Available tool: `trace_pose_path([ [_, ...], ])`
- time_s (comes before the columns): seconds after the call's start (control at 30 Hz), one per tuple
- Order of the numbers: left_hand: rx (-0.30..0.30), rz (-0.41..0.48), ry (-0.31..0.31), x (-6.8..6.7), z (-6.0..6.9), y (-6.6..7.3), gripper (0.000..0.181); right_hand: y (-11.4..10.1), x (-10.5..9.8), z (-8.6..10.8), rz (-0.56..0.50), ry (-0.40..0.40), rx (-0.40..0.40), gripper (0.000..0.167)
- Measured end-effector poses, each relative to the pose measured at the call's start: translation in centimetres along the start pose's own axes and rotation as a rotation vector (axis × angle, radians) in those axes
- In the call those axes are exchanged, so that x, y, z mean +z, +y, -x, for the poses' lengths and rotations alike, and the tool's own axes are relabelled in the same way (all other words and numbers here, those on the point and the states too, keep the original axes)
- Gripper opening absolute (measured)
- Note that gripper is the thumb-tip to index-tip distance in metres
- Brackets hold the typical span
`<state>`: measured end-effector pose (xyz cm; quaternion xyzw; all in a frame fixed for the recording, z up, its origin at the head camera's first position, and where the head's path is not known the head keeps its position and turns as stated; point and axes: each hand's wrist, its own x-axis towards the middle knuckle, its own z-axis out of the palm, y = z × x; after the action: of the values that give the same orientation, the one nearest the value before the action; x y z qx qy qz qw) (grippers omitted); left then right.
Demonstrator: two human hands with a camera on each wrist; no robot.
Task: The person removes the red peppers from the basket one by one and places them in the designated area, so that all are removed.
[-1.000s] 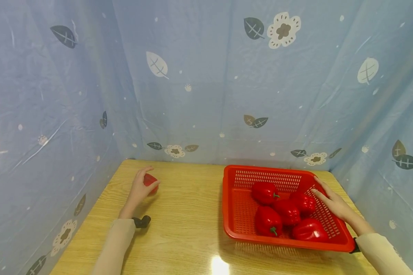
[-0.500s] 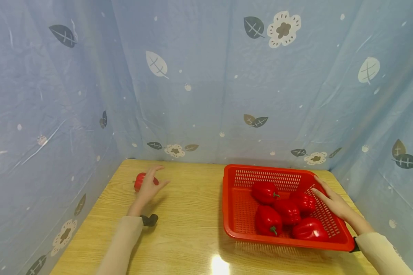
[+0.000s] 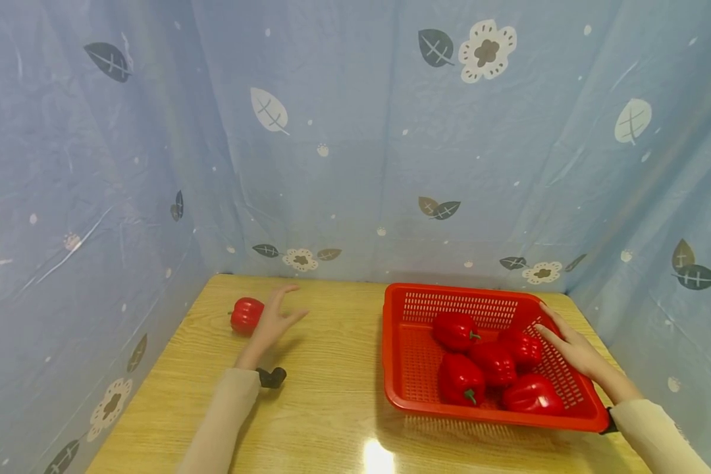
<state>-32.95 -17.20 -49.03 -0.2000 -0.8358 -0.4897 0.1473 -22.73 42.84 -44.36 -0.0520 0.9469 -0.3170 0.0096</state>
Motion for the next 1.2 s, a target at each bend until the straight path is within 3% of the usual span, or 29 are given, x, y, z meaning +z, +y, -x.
trace_pose_path([
  [0.63,-0.022,0.014,-0.077,3.1,-0.9,1.7,0.063,0.0,0.2,0.0,0.003,0.009,-0.004,0.067],
  [1.03,0.029,0.016,-0.115,5.4,-1.9,3.7,0.060,-0.2,0.2,0.2,0.023,0.005,0.013,0.069],
  [1.2,0.082,0.005,-0.144,6.3,-2.2,4.5,0.061,-0.1,0.3,0.2,0.018,0.008,0.004,0.069],
])
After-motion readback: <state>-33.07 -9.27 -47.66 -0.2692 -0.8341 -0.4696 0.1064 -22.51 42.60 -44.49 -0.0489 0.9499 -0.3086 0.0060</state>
